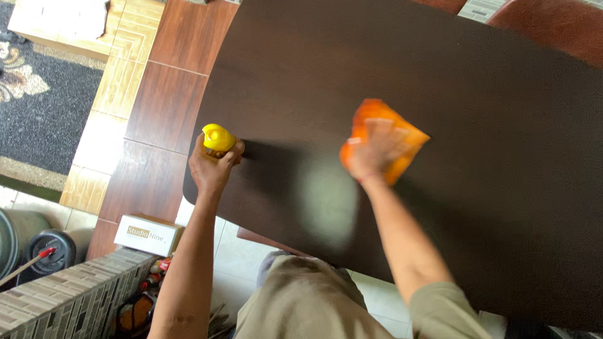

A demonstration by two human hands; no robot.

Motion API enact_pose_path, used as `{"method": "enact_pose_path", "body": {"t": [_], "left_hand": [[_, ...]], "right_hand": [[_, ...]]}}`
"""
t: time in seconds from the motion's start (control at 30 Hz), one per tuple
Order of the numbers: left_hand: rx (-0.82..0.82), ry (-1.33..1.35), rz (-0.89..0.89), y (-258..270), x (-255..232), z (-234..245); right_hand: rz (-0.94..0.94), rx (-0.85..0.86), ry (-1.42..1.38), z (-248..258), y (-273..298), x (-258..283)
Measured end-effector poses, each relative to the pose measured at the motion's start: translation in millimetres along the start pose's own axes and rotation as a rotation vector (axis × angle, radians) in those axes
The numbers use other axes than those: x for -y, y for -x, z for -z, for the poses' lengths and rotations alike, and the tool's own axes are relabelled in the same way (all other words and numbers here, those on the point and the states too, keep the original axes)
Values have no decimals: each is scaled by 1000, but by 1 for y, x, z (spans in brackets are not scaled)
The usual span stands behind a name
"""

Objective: The person wipes a dark brown table surface using an orange cloth. They move the cloth across the table in circular and back-and-forth motions, occasionally picking up and setting down a yellow spray bottle.

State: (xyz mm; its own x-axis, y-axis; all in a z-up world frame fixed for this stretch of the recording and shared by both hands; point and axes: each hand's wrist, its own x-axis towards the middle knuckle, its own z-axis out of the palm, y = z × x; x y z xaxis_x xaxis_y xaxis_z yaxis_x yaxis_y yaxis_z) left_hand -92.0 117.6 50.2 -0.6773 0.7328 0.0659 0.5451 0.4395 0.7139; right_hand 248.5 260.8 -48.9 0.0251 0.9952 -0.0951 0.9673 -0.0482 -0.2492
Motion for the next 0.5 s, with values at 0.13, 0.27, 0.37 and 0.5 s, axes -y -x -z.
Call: {"method": "enact_pose_path", "body": {"t": [0.13, 0.27, 0.37, 0.5], "left_hand": [[87, 165, 110, 3, -10, 2], [125, 413, -23, 39, 0, 25], [128, 511, -176, 94, 12, 56], [189, 303, 69, 172, 14, 98]], "right_hand": [[719, -31, -28, -28, 104, 64], [1193, 334, -74, -10, 177, 2], [1089, 314, 112, 16, 145, -67], [629, -38, 254, 32, 57, -101]]}}
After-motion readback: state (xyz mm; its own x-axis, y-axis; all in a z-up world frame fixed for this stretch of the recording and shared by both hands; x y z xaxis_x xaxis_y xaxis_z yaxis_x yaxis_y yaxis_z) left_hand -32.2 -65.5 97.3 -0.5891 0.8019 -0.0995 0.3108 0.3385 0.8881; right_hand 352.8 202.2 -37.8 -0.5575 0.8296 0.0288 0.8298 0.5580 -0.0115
